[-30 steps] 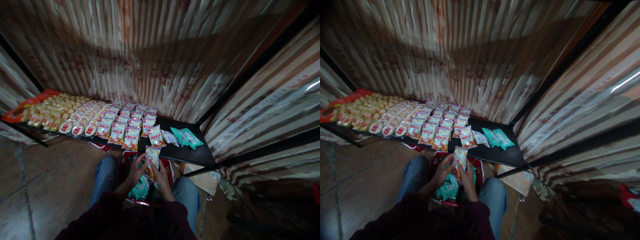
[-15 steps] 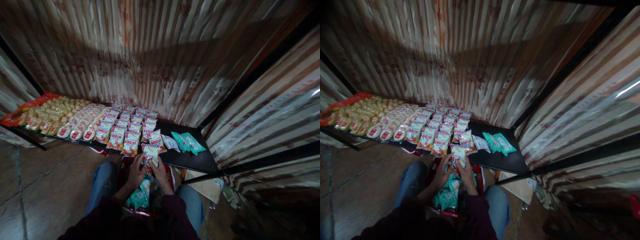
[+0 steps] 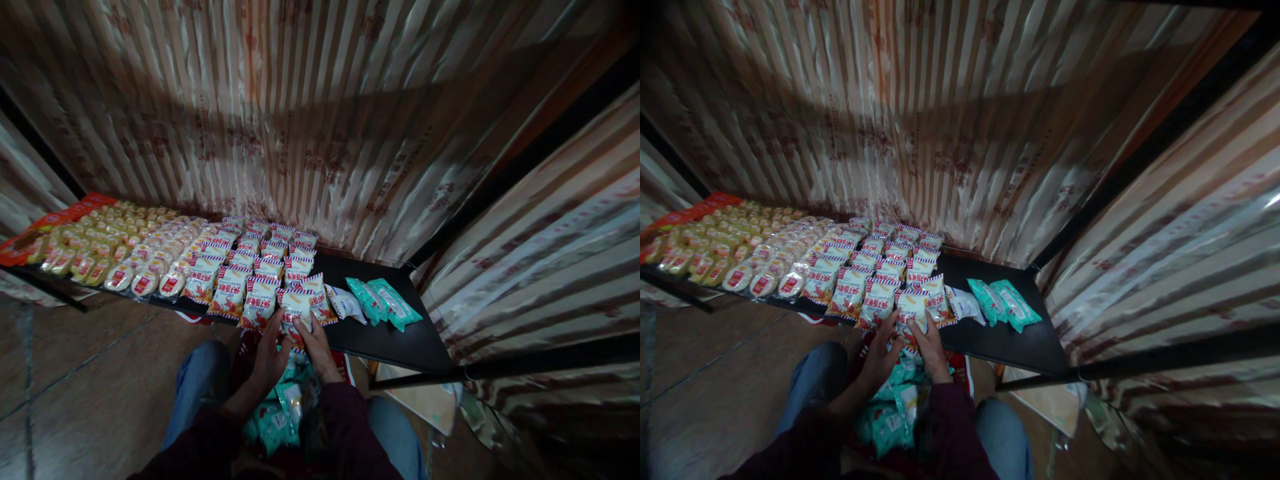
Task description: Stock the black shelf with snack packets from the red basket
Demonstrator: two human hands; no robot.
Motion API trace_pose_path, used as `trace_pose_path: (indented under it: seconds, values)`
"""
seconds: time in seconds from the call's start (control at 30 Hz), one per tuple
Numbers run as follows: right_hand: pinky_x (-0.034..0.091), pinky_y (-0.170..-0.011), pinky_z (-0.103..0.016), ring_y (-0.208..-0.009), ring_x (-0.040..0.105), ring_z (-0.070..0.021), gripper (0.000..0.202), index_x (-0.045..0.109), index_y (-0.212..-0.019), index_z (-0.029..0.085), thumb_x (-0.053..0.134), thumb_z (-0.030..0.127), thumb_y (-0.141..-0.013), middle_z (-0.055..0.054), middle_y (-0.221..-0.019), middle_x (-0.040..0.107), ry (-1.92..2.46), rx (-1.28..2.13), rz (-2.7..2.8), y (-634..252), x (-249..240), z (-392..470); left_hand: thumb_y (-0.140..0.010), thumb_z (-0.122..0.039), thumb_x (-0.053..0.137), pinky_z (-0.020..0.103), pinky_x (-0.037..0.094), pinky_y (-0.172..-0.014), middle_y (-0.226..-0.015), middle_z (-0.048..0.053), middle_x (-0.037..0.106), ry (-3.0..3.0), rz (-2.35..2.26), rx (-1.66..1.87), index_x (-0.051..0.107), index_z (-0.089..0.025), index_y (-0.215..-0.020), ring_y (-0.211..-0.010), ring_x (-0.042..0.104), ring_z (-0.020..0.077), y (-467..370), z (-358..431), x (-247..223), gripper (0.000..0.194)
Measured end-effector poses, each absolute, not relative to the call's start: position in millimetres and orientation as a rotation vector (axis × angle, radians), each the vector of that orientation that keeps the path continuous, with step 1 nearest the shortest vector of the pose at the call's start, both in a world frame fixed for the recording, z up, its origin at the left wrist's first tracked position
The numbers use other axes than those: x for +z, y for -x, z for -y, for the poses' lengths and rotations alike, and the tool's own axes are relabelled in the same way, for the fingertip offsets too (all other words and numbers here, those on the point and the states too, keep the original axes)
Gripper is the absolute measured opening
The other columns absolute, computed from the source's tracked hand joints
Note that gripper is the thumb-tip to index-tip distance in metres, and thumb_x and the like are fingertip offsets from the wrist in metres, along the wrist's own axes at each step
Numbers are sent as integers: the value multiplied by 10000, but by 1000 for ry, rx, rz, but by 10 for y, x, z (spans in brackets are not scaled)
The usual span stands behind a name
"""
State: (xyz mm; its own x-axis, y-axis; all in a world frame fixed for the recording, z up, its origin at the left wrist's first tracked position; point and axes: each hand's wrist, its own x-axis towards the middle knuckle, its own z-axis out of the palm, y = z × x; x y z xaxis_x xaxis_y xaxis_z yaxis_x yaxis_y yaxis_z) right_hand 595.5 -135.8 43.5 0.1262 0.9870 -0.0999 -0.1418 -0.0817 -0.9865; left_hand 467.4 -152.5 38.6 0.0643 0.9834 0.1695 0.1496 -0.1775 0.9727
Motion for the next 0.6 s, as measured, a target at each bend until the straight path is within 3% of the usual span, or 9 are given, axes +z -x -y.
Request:
trace_pose_path:
  seconds: [0.17,0.33,0.6]
  values:
    - [471,-959,-408,-1072,615,-239,617,547,-1259,200,670,506,-737,-77,-1169,663,1264,1197,933,-5994,320,1289,-812,-220,503,433,383,-1058,-1398,104,479,-1464,-1196,1228,471,-218,-1317,-1297,433,252,-4757,1425,332,506]
    - [450,-989,-421,-1101,601,-255,703,498,-1307,181,671,529,-721,-93,-1198,647,1349,1168,882,-6044,280,1236,-844,-219,457,439,318,-1114,-1427,113,444,-1554,-1210,1239,428,-195,-1352,-1334,392,240,-4857,1344,238,509]
    - [455,-980,-419,-1127,582,-262,679,476,-1331,178,588,555,-777,-109,-1217,634,1417,999,928,-6075,197,1144,-884,-231,410,430,308,-1123,-1440,111,425,-1655,-1205,1250,393,-205,-1384,-1338,385,232,-4931,1247,203,501]
